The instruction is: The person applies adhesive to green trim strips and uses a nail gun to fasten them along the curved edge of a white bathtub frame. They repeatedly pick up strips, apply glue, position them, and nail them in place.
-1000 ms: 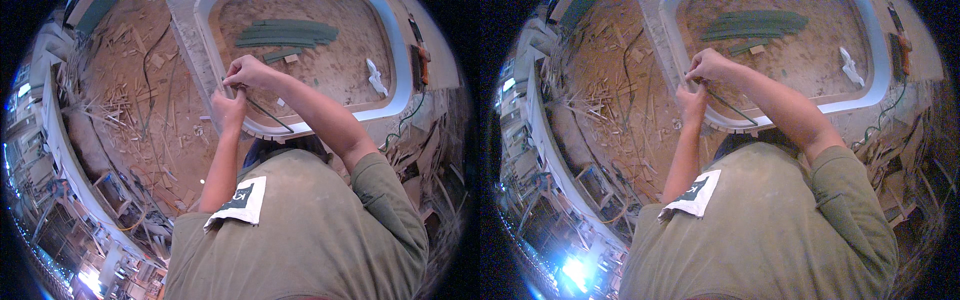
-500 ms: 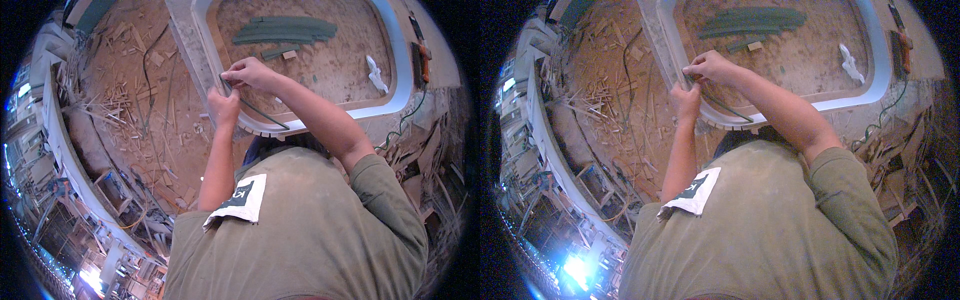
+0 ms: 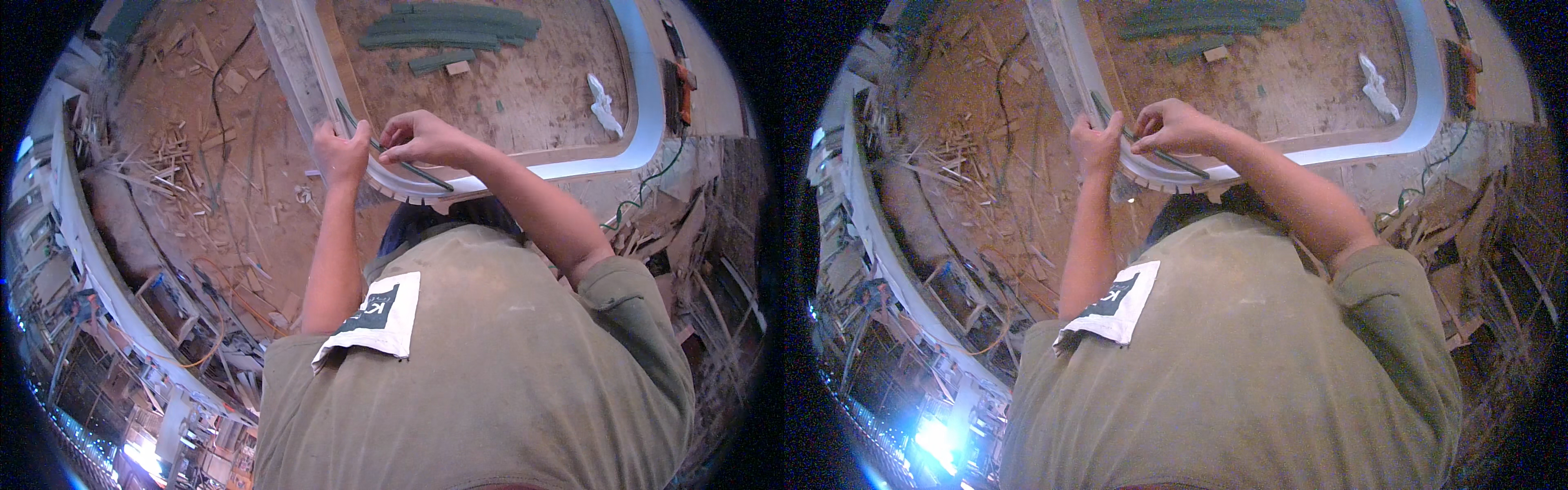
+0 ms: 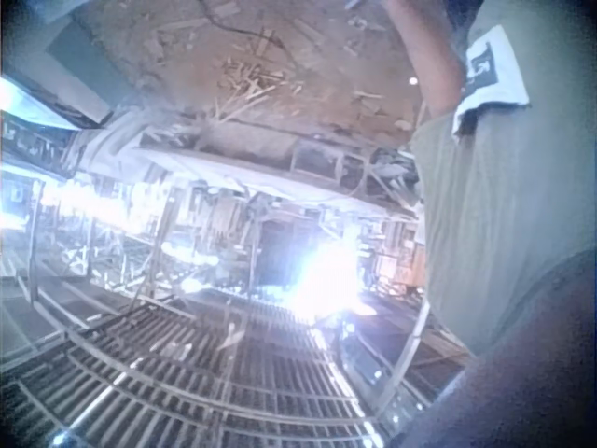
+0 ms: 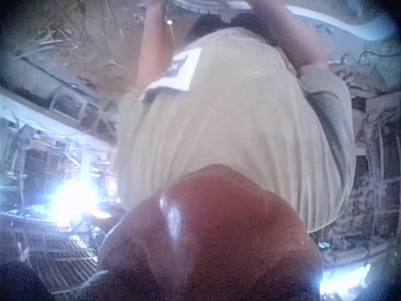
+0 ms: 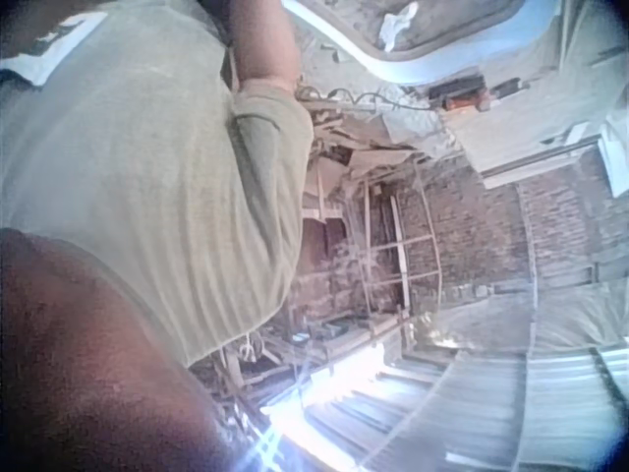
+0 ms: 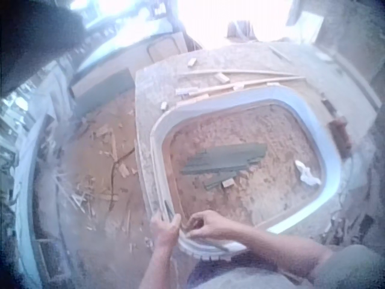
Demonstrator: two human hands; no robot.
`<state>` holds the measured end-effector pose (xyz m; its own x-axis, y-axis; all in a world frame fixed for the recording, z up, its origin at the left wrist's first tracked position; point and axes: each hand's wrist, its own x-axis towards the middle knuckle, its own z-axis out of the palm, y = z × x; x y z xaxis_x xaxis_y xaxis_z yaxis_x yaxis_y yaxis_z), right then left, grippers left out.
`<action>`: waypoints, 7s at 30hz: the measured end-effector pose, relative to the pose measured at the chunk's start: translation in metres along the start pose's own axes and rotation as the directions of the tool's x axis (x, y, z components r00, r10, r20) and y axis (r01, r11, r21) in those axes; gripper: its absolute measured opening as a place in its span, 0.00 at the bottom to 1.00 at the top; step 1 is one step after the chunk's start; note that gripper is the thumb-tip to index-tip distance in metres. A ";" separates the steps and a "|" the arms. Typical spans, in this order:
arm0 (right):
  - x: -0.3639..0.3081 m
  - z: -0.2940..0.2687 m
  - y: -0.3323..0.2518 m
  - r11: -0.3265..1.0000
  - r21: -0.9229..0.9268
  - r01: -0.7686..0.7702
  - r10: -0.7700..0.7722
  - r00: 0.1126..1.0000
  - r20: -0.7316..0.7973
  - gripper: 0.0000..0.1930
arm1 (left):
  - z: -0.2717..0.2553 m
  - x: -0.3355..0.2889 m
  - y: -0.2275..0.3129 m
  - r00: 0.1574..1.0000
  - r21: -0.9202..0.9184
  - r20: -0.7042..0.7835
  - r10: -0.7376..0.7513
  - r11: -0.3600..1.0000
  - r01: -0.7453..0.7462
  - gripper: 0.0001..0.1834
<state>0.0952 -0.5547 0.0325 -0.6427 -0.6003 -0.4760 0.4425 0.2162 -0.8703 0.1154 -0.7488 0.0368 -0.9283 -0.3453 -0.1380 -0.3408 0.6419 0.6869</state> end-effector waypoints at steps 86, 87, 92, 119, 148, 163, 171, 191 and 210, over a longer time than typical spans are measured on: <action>0.078 0.006 -0.001 0.999 0.010 0.040 -0.039 0.992 -0.122 0.26 | 0.005 0.010 -0.025 0.981 -0.055 0.070 0.181 0.983 -0.177 0.19; 0.078 0.007 -0.003 0.999 0.032 0.017 -0.013 0.993 -0.118 0.25 | 0.005 0.010 -0.027 0.981 -0.066 0.069 0.184 0.982 -0.180 0.19; 0.081 0.005 0.000 0.998 0.066 0.000 0.008 0.993 -0.117 0.22 | 0.008 0.011 -0.032 0.981 -0.104 0.100 0.165 0.982 -0.155 0.18; 0.081 0.000 -0.008 0.999 -0.027 0.046 -0.047 0.998 -0.043 0.23 | -0.002 0.008 -0.021 0.980 -0.192 0.165 0.114 0.978 -0.081 0.19; 0.011 -0.075 -0.001 0.601 -0.784 -0.156 -0.467 0.727 -0.503 0.17 | -0.005 0.008 -0.021 0.974 -0.157 0.144 0.174 0.976 -0.151 0.22; 0.045 0.004 -0.019 0.932 0.249 0.264 -0.195 0.943 -0.268 0.21 | 0.006 0.013 -0.035 0.966 -0.217 0.147 0.210 0.960 -0.176 0.23; 0.054 0.033 -0.011 0.916 0.271 0.297 -0.164 0.892 -0.421 0.13 | -0.001 0.009 -0.021 0.957 -0.193 0.162 0.239 0.959 -0.207 0.23; 0.062 0.021 -0.030 0.948 0.317 0.031 0.067 0.954 -0.293 0.15 | 0.007 0.011 -0.030 0.967 -0.227 0.107 0.232 0.952 -0.204 0.26; 0.065 0.016 -0.034 0.969 0.248 -0.012 0.083 0.958 -0.275 0.16 | 0.002 0.010 -0.027 0.943 -0.185 0.153 0.294 0.946 -0.265 0.22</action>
<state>0.0482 -0.6141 0.0332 -0.7512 -0.3451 -0.5627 0.5918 0.0256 -0.8057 0.1148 -0.7678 0.0153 -0.9988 -0.0322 -0.0376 -0.0493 0.5725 0.8184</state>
